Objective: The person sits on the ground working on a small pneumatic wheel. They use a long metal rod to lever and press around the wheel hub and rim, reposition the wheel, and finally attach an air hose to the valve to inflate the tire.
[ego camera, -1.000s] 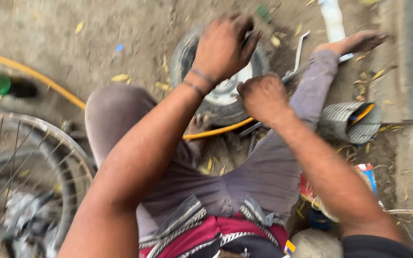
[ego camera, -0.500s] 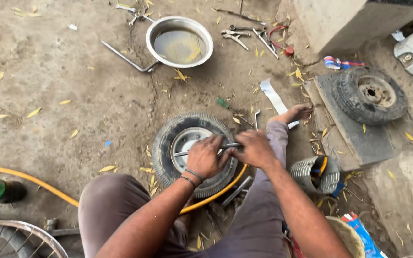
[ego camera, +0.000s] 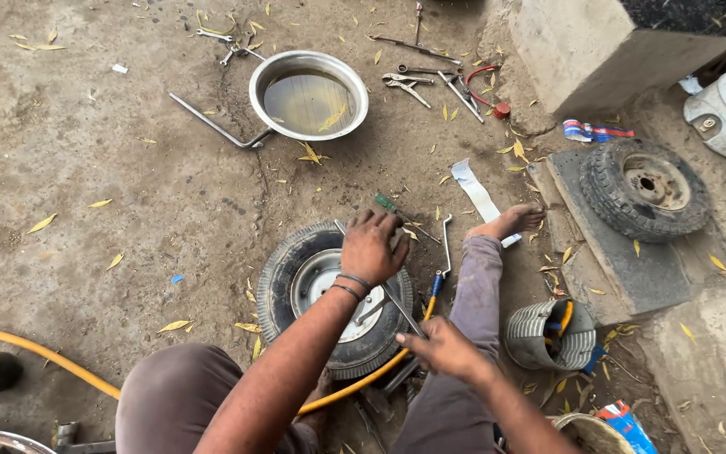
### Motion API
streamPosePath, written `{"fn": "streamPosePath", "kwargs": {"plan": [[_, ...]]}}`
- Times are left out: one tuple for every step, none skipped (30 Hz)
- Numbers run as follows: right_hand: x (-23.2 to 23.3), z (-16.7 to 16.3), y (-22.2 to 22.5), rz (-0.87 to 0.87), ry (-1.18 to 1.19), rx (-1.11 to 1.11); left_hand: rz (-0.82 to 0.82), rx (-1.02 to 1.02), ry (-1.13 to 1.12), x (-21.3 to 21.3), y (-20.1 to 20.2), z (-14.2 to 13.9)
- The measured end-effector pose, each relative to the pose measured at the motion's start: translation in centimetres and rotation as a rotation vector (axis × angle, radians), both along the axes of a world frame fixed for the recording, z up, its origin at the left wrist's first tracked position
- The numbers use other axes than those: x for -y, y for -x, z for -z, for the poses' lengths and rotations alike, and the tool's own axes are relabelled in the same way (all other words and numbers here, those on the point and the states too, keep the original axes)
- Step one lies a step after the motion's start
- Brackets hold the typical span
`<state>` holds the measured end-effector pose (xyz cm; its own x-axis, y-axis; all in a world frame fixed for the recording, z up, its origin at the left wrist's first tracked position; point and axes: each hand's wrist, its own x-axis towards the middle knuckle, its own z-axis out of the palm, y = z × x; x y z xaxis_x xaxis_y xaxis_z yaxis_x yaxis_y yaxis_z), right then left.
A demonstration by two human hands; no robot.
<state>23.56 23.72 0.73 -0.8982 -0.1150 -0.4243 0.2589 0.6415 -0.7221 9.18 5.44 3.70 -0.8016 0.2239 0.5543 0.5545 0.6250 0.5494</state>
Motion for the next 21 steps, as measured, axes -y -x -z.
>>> {"fn": "streamPosePath", "kwargs": {"plan": [[0.0,0.0,0.7,0.114,0.246,0.132,-0.009,-0.046,0.038,0.2,-0.1,0.2],[0.7,0.1,0.9,0.229,0.49,0.266,0.02,0.115,0.071,0.2,0.0,0.3],[1.4,0.1,0.8,0.244,0.517,0.239,0.049,0.277,0.104,0.2,0.1,0.4],[2.4,0.1,0.1,0.262,0.542,0.211,0.084,0.44,0.137,0.0,0.4,0.4],[3.5,0.1,-0.5,0.277,0.564,0.187,0.142,0.388,0.101,-0.5,0.8,0.4],[4.6,0.2,-1.2,0.385,0.668,0.18,0.201,0.335,0.066,-1.0,1.2,0.3],[6.4,0.3,-2.3,0.5,0.769,0.167,0.265,0.279,0.03,-1.6,1.5,0.2],[7.4,0.3,-3.0,0.614,0.868,0.138,0.282,0.186,0.04,-2.2,1.7,0.2],[7.5,0.0,-3.1,0.579,0.815,0.102,0.293,0.088,0.051,-2.5,2.0,0.1],[7.8,-0.2,-3.5,0.553,0.762,0.08,0.307,0.007,0.065,-2.8,2.0,0.2],[8.0,-0.3,-3.7,0.527,0.714,0.055,0.307,0.039,0.059,-2.9,2.0,0.3],[8.0,-0.5,-3.7,0.535,0.714,0.064,0.306,0.063,0.055,-2.9,2.0,0.4],[8.0,-0.5,-3.7,0.544,0.714,0.078,0.303,0.092,0.054,-2.8,1.9,0.6],[8.0,-0.5,-3.7,0.551,0.712,0.098,0.306,0.075,0.057,-2.6,1.8,0.8],[8.1,-0.4,-3.7,0.556,0.694,0.082,0.307,0.062,0.058,-2.6,1.8,1.0],[8.3,-0.3,-3.7,0.563,0.675,0.067,0.312,0.051,0.058,-2.5,1.8,1.1],[8.7,-0.1,-3.7,0.568,0.655,0.051,0.318,0.067,0.072,-2.5,1.9,1.2],[9.0,0.1,-3.7,0.584,0.625,0.031,0.326,0.08,0.084,-2.5,2.0,1.2],[9.3,0.2,-3.8,0.604,0.596,0.014,0.336,0.098,0.098,-2.5,2.1,1.1],[9.7,0.3,-3.8,0.631,0.569,-0.003,0.353,0.111,0.109,-2.6,2.2,1.0],[9.8,0.2,-3.9,0.634,0.59,0.005,0.367,0.115,0.113,-2.6,2.2,0.9]]}}
